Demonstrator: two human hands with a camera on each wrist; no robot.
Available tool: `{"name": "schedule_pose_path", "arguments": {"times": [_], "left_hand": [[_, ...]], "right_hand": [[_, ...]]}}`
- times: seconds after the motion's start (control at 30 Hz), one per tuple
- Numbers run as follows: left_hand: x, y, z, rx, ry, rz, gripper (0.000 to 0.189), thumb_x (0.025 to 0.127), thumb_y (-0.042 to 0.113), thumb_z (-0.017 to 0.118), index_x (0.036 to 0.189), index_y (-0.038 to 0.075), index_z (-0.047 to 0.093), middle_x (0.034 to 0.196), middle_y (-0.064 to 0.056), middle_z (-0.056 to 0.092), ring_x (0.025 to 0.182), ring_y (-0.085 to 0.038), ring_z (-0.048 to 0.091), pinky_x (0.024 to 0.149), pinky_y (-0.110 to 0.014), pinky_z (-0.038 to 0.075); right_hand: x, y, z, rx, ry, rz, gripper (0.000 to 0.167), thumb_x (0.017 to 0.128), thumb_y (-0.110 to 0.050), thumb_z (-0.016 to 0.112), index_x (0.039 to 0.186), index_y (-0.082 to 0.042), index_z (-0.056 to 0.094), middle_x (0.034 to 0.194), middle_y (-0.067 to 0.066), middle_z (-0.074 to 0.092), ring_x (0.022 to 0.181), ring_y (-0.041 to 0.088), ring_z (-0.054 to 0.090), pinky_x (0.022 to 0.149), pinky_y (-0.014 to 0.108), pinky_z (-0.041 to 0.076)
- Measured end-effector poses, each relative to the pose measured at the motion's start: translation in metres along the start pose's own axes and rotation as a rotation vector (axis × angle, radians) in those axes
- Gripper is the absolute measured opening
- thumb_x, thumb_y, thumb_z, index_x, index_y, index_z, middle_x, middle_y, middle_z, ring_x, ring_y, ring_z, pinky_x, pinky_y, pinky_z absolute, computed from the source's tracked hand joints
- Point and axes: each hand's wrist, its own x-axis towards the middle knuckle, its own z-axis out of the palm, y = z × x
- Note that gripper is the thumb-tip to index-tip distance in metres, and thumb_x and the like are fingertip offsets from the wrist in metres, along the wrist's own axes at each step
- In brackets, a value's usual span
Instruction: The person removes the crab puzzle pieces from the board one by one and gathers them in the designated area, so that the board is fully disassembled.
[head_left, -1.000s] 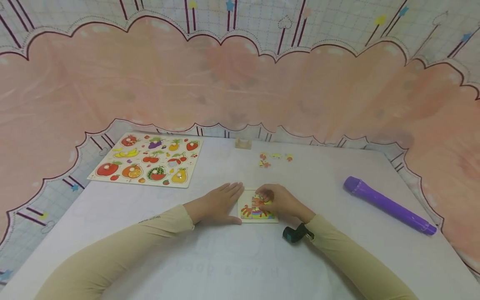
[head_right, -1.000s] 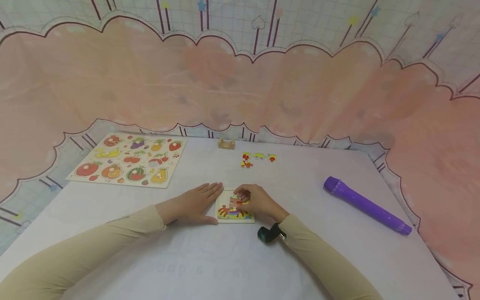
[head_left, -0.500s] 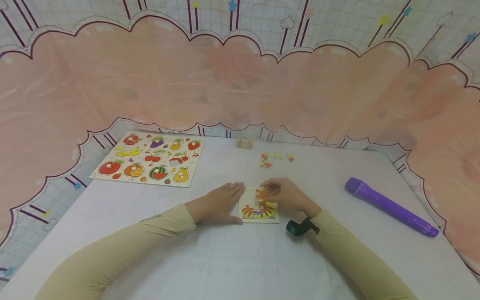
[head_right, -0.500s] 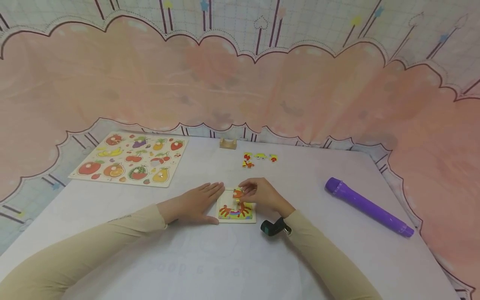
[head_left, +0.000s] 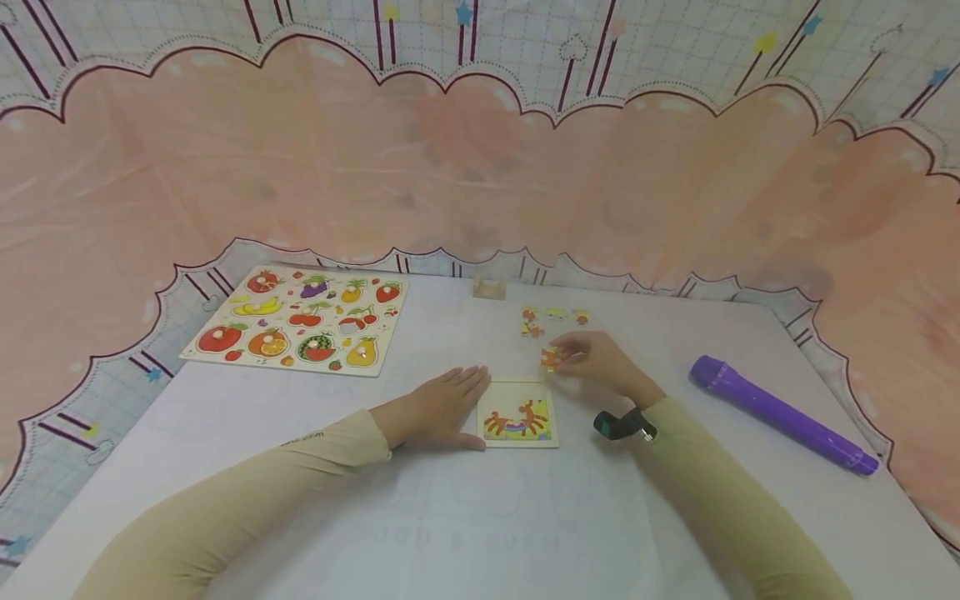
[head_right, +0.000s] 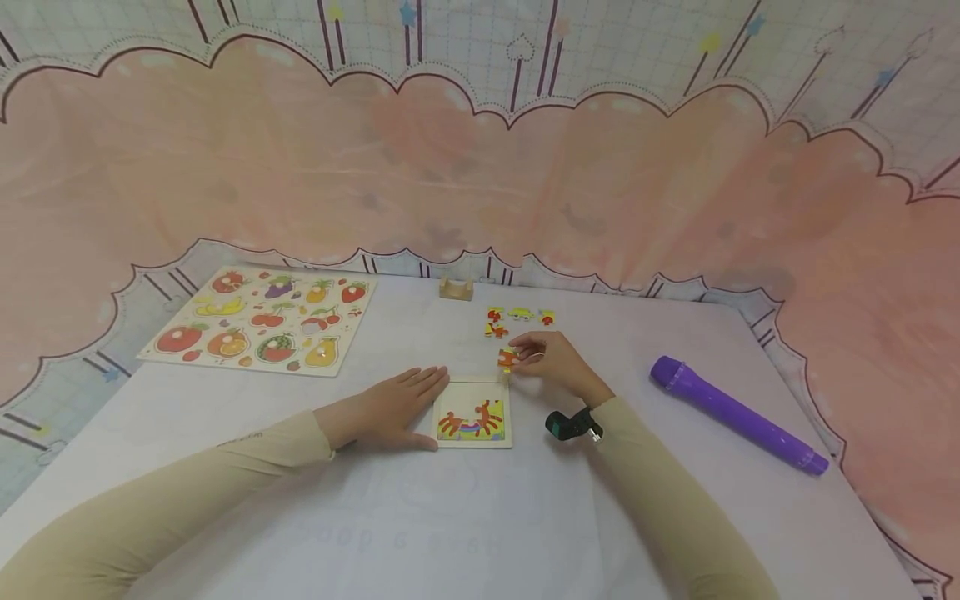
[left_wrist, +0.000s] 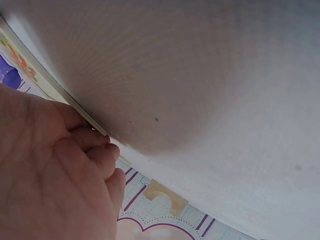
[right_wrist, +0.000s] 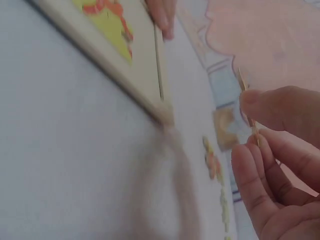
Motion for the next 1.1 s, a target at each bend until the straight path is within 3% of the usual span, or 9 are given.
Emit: {"name": "schedule_pose_path", "arguments": {"times": [0.27, 0.57, 0.9, 1.1], "left_hand": [[-0.001, 0.001, 0.0, -0.013, 0.004, 0.002, 0.098, 0.084, 0.068, 0.048, 0.151, 0.006, 0.014, 0.159, -0.008, 0.012, 0.148, -0.02, 0.011, 0.121, -0.036, 0.013], [0.0, 0.0, 0.001, 0.0, 0.005, -0.002, 0.098, 0.084, 0.069, 0.048, 0.151, 0.006, 0.014, 0.159, -0.008, 0.012, 0.148, -0.02, 0.011, 0.121, -0.036, 0.012], [0.0, 0.001, 0.001, -0.018, -0.003, -0.011, 0.097, 0.083, 0.068, 0.049, 0.151, 0.008, 0.014, 0.16, -0.006, 0.012, 0.148, -0.02, 0.01, 0.121, -0.036, 0.012], [0.001, -0.001, 0.002, -0.006, -0.007, -0.008, 0.098, 0.083, 0.069, 0.047, 0.151, 0.008, 0.013, 0.16, -0.006, 0.011, 0.148, -0.02, 0.009, 0.121, -0.036, 0.012]], "right_hand": [[0.013, 0.014, -0.005, 0.019, 0.011, 0.074, 0.045, 0.081, -0.023, 0.073, 0.121, -0.005, 0.061, 0.111, 0.014, 0.066, 0.105, 0.027, 0.061, 0.094, 0.043, 0.05], [0.033, 0.026, -0.001, 0.05, 0.086, 0.116, 0.041, 0.084, -0.016, 0.069, 0.121, -0.002, 0.06, 0.117, 0.019, 0.064, 0.109, 0.031, 0.06, 0.097, 0.043, 0.048], [0.048, 0.025, 0.002, 0.023, 0.147, 0.199, 0.036, 0.084, -0.007, 0.066, 0.119, 0.0, 0.059, 0.119, 0.02, 0.061, 0.111, 0.032, 0.059, 0.098, 0.042, 0.048], [0.05, 0.02, 0.002, -0.003, 0.166, 0.2, 0.034, 0.085, -0.004, 0.063, 0.118, 0.003, 0.058, 0.119, 0.022, 0.061, 0.109, 0.034, 0.059, 0.096, 0.042, 0.049]]}}
